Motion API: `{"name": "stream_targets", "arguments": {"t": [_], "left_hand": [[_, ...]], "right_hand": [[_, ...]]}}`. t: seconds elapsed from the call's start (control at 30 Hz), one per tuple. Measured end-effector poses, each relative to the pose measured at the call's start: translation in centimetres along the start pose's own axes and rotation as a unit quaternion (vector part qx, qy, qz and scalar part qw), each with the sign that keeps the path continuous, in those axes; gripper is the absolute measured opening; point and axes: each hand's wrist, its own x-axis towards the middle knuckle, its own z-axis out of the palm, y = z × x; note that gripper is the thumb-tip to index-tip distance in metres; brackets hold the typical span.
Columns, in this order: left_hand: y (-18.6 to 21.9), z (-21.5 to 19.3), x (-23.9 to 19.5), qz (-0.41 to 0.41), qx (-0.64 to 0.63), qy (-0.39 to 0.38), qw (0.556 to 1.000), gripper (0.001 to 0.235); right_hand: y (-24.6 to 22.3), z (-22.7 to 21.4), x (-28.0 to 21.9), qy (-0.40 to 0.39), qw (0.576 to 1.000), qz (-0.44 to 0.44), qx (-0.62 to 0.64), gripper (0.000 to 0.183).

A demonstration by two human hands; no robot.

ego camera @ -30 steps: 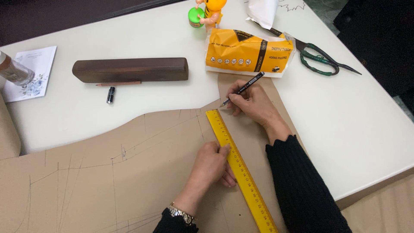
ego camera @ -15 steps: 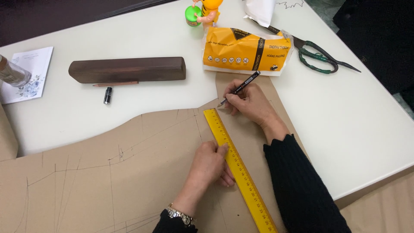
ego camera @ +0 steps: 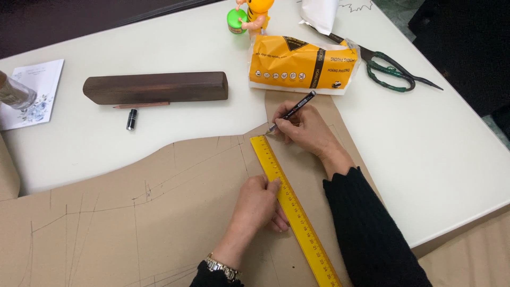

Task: The person uses a yellow ruler and a pen to draw straight lines and mark measurements on a large sheet of brown paper. They adjust the ruler's position multiple times to create a pattern layout on the table.

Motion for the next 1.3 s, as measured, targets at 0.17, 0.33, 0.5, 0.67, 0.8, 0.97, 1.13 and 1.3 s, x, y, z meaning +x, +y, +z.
{"name": "stream_targets", "arguments": {"t": [0.17,0.33,0.5,0.67,0.8,0.97,1.13,1.3], "left_hand": [[0.1,0.0,-0.2,0.005,0.014,0.006,1.000,0.039],[2.8,0.0,-2.6,-0.017,0.051,-0.009,0.998,0.040],[2.6,0.8,-1.7,-0.012,0.030,-0.002,0.999,0.039],[5.1,1.3,-1.1,-0.083,0.044,-0.008,0.996,0.031],[5.8,1.5,-0.8,-0.175,0.017,-0.018,0.984,0.030],[6.0,1.6,-0.3,-0.196,0.052,-0.021,0.979,0.028],[6.0,1.7,0.1,-0.230,0.040,-0.025,0.972,0.030],[5.3,1.8,0.8,-0.238,0.035,-0.035,0.970,0.030]], "right_hand": [[0.0,0.1,-0.1,0.007,1.000,0.004,-0.013,0.012],[-0.8,-2.3,-0.8,0.057,0.998,0.035,-0.008,0.013],[0.7,-3.5,-0.7,0.130,0.985,0.075,0.088,0.010],[1.2,-2.7,-0.3,0.115,0.988,0.077,0.070,0.007],[1.2,-2.6,-0.7,0.080,0.994,0.076,0.026,0.005],[1.6,-2.6,-0.1,0.057,0.997,0.054,0.019,0.005],[2.3,-2.7,0.0,0.050,0.998,0.033,0.033,0.004],[3.3,-2.7,0.2,0.042,0.998,0.030,0.032,0.003]]}}
